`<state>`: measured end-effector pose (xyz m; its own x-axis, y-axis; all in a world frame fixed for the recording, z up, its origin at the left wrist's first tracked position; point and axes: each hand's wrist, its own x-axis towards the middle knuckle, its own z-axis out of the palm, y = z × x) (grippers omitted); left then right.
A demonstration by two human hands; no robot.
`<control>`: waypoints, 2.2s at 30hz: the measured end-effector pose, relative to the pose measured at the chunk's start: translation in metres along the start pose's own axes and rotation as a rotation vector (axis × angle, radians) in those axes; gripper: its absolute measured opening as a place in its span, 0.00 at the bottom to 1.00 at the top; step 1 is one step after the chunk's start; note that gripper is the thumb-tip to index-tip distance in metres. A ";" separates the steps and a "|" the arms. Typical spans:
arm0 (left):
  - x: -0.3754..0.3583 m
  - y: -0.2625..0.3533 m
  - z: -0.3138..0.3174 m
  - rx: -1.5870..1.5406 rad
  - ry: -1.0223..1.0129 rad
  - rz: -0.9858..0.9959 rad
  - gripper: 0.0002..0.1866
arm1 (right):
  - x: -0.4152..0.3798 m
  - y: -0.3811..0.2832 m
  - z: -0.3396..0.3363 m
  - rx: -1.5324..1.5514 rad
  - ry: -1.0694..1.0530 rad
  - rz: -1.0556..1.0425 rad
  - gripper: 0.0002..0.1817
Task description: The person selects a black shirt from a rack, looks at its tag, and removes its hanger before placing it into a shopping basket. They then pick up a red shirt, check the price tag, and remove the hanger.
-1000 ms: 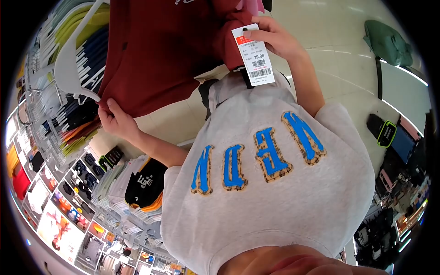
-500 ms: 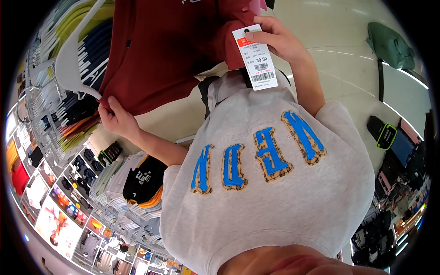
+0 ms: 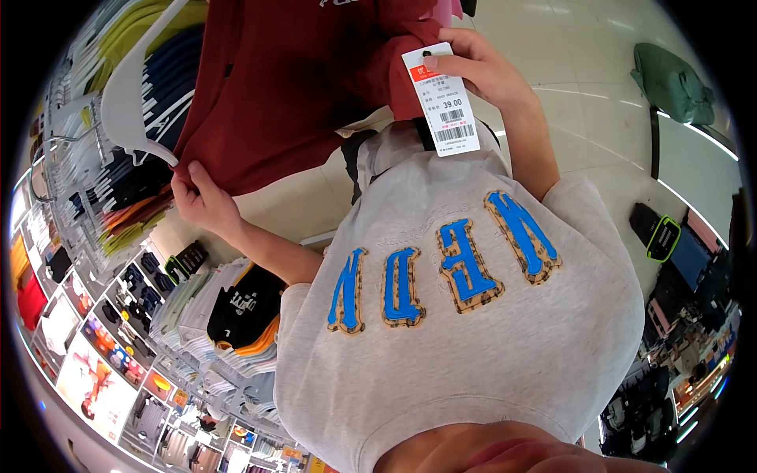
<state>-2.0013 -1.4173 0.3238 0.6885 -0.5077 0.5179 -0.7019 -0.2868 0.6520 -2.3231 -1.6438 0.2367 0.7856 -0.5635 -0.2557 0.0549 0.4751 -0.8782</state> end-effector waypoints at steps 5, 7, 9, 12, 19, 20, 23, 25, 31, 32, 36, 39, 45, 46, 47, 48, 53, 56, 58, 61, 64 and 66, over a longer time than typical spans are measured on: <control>0.000 -0.005 -0.002 -0.038 -0.009 -0.011 0.09 | 0.002 0.002 -0.001 0.021 0.006 -0.018 0.15; -0.001 -0.007 -0.002 -0.058 -0.009 -0.025 0.09 | -0.002 0.003 0.005 0.027 0.091 -0.012 0.16; -0.001 -0.007 -0.002 -0.033 -0.004 -0.017 0.09 | -0.001 0.004 0.006 0.034 0.175 -0.006 0.16; -0.001 -0.004 0.000 -0.013 -0.001 -0.013 0.08 | 0.002 0.004 0.001 0.049 0.012 -0.019 0.16; -0.001 -0.008 -0.001 -0.008 -0.014 -0.012 0.08 | 0.003 -0.004 0.010 -0.009 0.040 -0.011 0.12; -0.001 -0.008 0.000 -0.006 -0.011 -0.015 0.08 | 0.007 -0.004 0.005 -0.006 -0.071 -0.012 0.11; -0.001 -0.009 0.001 -0.034 0.016 -0.011 0.08 | 0.010 0.011 -0.008 -0.075 -0.094 0.026 0.12; -0.003 -0.007 -0.001 -0.044 0.043 -0.036 0.07 | 0.010 0.016 -0.015 -0.353 -0.076 0.142 0.15; -0.006 -0.017 -0.015 -0.101 0.109 -0.016 0.05 | -0.077 0.311 -0.195 -0.370 0.303 0.469 0.29; -0.006 -0.017 -0.015 -0.112 0.119 -0.027 0.05 | -0.117 0.381 -0.232 -0.325 0.370 0.560 0.29; -0.015 -0.016 -0.025 -0.043 0.055 -0.109 0.07 | -0.198 0.414 -0.235 -0.515 0.306 0.973 0.29; -0.016 -0.019 -0.025 -0.011 0.031 -0.076 0.09 | -0.206 0.405 -0.230 -0.561 0.267 1.054 0.28; 0.006 -0.018 -0.015 -0.134 0.116 -0.042 0.06 | -0.200 0.391 -0.220 -0.575 0.237 1.085 0.28; 0.008 -0.015 -0.014 -0.153 0.122 -0.030 0.07 | -0.197 0.386 -0.217 -0.578 0.233 1.083 0.28; 0.010 -0.015 -0.014 -0.120 0.116 -0.007 0.06 | -0.195 0.381 -0.213 -0.583 0.227 1.082 0.28; 0.011 -0.014 -0.013 -0.122 0.117 -0.007 0.06 | -0.189 0.376 -0.210 -0.583 0.223 1.078 0.28; 0.010 -0.008 -0.006 -0.095 0.101 -0.012 0.06 | -0.192 0.390 -0.219 -0.597 0.221 1.067 0.28; 0.011 -0.006 -0.006 -0.141 0.078 -0.018 0.06 | -0.183 0.385 -0.219 -0.620 0.222 1.040 0.28; 0.015 -0.010 -0.008 -0.162 0.077 -0.002 0.06 | -0.170 0.379 -0.223 -0.645 0.225 0.991 0.28; 0.020 -0.009 -0.010 -0.204 0.084 0.014 0.05 | -0.115 0.339 -0.230 -0.677 0.277 0.789 0.28; 0.024 -0.013 -0.022 -0.144 0.101 0.085 0.04 | -0.008 0.259 -0.230 -0.696 0.487 0.460 0.34; 0.028 -0.012 -0.032 -0.201 0.131 0.136 0.03 | 0.049 0.216 -0.207 -0.869 0.466 0.219 0.43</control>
<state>-1.9679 -1.4025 0.3486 0.6173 -0.4172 0.6671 -0.7482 -0.0492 0.6616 -2.3996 -1.7087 -0.0490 0.3952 -0.8191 -0.4158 -0.6759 0.0472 -0.7355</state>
